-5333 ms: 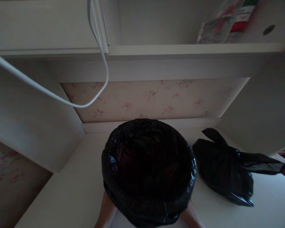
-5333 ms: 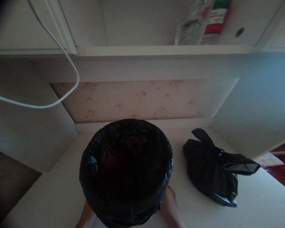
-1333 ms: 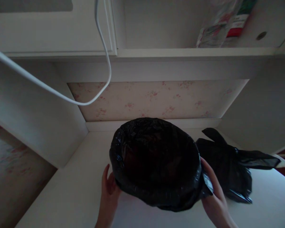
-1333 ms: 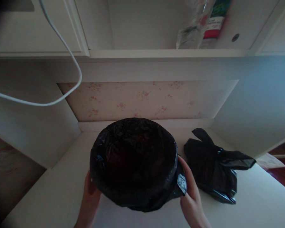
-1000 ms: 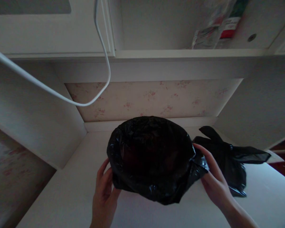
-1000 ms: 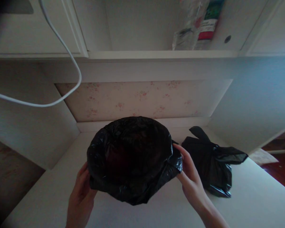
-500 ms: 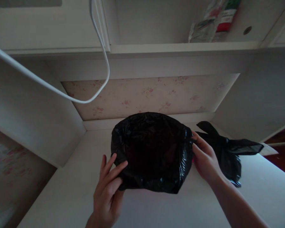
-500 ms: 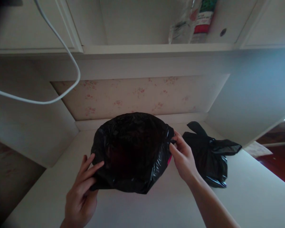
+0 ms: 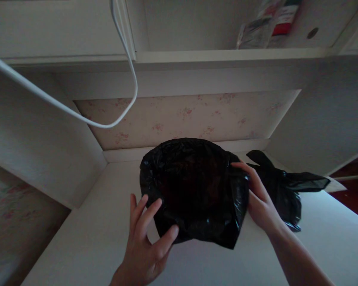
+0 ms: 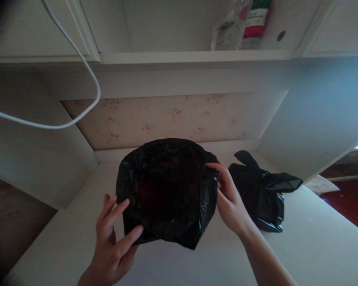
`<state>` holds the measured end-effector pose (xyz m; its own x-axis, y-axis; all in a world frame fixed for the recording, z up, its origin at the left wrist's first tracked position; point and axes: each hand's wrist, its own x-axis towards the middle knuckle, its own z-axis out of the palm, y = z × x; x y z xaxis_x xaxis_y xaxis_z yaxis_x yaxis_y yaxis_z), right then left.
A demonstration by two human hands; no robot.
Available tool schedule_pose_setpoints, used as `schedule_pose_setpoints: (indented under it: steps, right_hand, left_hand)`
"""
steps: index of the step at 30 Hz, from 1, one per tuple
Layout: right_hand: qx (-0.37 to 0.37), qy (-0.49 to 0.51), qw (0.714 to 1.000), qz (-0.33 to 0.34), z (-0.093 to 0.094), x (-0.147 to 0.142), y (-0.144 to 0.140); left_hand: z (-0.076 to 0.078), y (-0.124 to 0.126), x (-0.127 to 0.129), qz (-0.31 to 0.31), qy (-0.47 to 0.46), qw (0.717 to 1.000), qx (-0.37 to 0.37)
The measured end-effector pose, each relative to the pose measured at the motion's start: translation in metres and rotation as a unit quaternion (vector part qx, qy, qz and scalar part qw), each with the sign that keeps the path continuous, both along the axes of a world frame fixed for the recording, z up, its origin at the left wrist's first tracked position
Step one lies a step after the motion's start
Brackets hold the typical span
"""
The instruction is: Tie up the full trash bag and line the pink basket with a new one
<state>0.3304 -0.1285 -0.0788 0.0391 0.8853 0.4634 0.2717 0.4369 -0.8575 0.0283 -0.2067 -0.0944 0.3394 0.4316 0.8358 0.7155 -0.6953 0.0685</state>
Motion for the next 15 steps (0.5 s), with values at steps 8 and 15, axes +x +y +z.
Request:
schedule_pose_setpoints:
  steps: [8,15]
  right_hand:
    - [-0.029,0.104,0.994,-0.01,-0.017,-0.007,-0.037]
    - [-0.07,0.158,0.985,-0.013,-0.009,-0.023,-0.03]
  left_hand:
    - [0.001,-0.002,0.008,-0.049,-0.029,0.998,0.037]
    - [0.038,0.004,0.001,0.036,-0.262,0.954,-0.137]
